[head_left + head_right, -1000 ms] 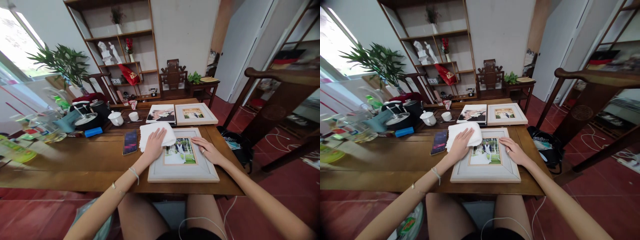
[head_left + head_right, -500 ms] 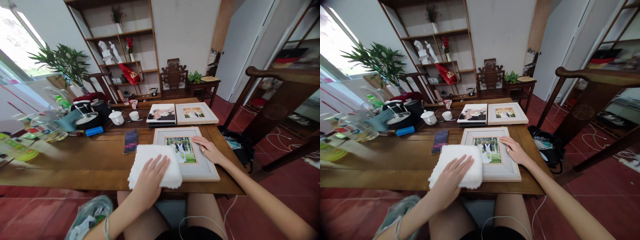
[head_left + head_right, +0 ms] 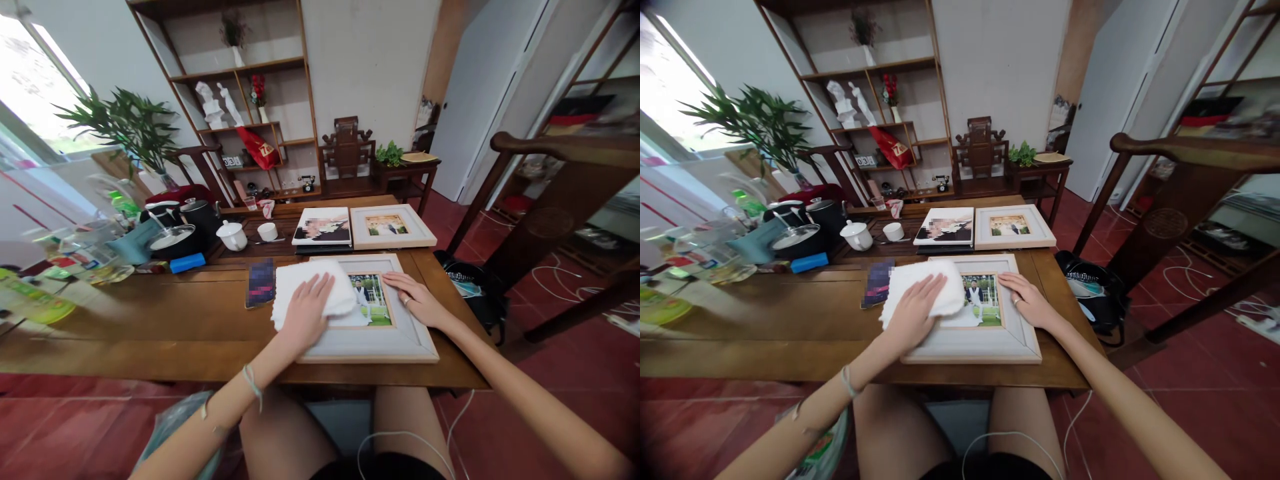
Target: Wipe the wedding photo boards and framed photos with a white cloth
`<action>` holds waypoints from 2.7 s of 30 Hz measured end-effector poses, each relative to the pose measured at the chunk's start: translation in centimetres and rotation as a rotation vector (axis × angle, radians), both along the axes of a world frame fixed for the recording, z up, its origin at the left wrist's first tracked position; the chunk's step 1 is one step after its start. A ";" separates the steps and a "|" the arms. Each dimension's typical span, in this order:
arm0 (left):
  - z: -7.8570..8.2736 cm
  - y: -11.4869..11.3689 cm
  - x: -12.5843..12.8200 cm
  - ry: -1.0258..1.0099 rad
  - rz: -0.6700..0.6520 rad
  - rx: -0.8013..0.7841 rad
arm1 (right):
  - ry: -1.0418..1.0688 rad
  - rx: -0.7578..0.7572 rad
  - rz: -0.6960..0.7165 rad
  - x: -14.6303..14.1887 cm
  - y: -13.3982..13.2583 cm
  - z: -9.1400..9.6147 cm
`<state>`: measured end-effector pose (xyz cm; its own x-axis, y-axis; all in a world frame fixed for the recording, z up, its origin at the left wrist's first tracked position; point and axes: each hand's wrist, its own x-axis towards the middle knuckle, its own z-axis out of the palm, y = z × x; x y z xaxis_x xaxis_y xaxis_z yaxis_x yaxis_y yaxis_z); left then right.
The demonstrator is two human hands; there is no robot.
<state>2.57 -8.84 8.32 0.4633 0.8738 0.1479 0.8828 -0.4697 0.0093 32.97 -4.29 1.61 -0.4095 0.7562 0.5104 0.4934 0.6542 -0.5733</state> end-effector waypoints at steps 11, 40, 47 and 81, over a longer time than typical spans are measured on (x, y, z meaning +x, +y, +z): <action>0.2 5.0 2.9 0.158 -0.129 -0.046 | -0.003 -0.012 0.005 0.0 -0.1 0.2; -0.3 6.2 4.4 0.044 -0.132 0.102 | -0.017 -0.012 0.004 -0.1 0.0 0.1; 0.0 4.2 5.9 0.176 -0.212 -0.049 | -0.009 -0.014 -0.009 -0.1 0.0 0.2; 0.0 3.3 9.2 0.212 -0.174 -0.025 | 0.015 0.016 -0.024 -0.1 0.1 -0.2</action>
